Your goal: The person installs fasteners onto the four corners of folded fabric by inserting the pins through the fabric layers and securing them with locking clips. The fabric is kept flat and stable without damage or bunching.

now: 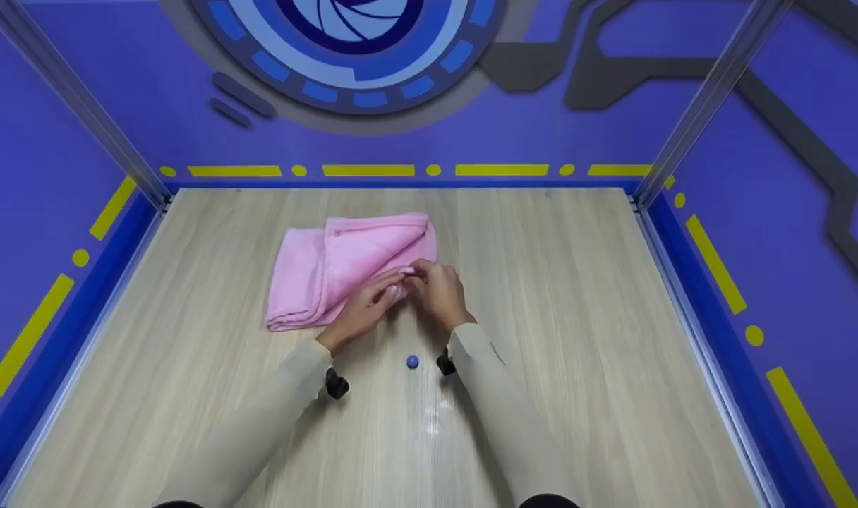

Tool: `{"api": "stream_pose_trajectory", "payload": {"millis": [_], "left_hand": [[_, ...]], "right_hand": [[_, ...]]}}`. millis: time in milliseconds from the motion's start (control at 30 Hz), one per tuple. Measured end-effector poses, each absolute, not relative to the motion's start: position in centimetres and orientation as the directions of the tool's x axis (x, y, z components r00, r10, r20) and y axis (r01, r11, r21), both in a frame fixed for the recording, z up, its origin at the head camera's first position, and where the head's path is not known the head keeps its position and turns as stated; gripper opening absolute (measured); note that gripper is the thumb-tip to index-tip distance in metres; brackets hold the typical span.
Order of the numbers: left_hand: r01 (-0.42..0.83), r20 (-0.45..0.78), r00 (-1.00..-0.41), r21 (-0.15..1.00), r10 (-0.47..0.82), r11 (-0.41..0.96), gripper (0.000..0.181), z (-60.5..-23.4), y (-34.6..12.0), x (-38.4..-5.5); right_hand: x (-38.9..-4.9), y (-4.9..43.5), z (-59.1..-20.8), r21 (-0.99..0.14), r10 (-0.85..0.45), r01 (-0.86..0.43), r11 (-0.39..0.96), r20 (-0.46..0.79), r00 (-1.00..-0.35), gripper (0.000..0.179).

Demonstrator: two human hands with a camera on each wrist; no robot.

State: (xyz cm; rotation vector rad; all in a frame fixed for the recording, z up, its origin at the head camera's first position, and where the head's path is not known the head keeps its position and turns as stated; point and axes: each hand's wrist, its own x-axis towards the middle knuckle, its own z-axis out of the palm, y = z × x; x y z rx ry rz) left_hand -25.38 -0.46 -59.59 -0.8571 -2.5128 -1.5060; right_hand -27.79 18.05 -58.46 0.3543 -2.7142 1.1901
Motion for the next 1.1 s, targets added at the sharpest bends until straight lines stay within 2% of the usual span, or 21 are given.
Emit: {"api": "stream_pose_trajectory", "payload": {"millis": [133, 400, 667, 767, 933, 1100], "left_hand": [[0.523, 0.371, -0.828, 0.782, 0.421, 0.339, 0.038, -59.6, -0.3, -25.4], [0.496, 0.33, -0.835, 0.798, 0.44, 0.342, 0.038, -58.8, -0.3, -25.4], [0.591, 0.38, -0.792, 0.674, 0.477, 0.444, 0.036, -58.2, -0.5, -24.5], [0.61, 0.339, -0.771, 0.635, 0.539, 0.473, 0.033, -58.2, -0.3, -23.7], [0.629, 0.189, -0.716, 0.593, 0.672, 0.504, 0.035, -58.6, 0.2, -22.2], [0.634, 0.063, -0.685, 0.543, 0.726, 0.551, 0.036, -59.3, 0.7, -20.8]], "right_hand": [[-27.9, 18.1, -58.3, -0.683, -0.15, -0.288, 0.671, 0.256, -0.955, 0.01], [-28.4, 18.4, -58.1, -0.646, -0.18, -0.338, 0.685, 0.3, -0.937, 0.007], [-28.6, 18.9, -57.9, -0.634, -0.208, -0.355, 0.687, 0.297, -0.932, 0.009], [-28.4, 19.0, -58.0, -0.641, -0.21, -0.338, 0.689, 0.27, -0.94, 0.008], [-28.1, 19.2, -58.3, -0.638, -0.215, -0.329, 0.697, 0.252, -0.944, 0.004], [-27.9, 19.3, -58.6, -0.643, -0.215, -0.327, 0.693, 0.248, -0.945, 0.004]]}}
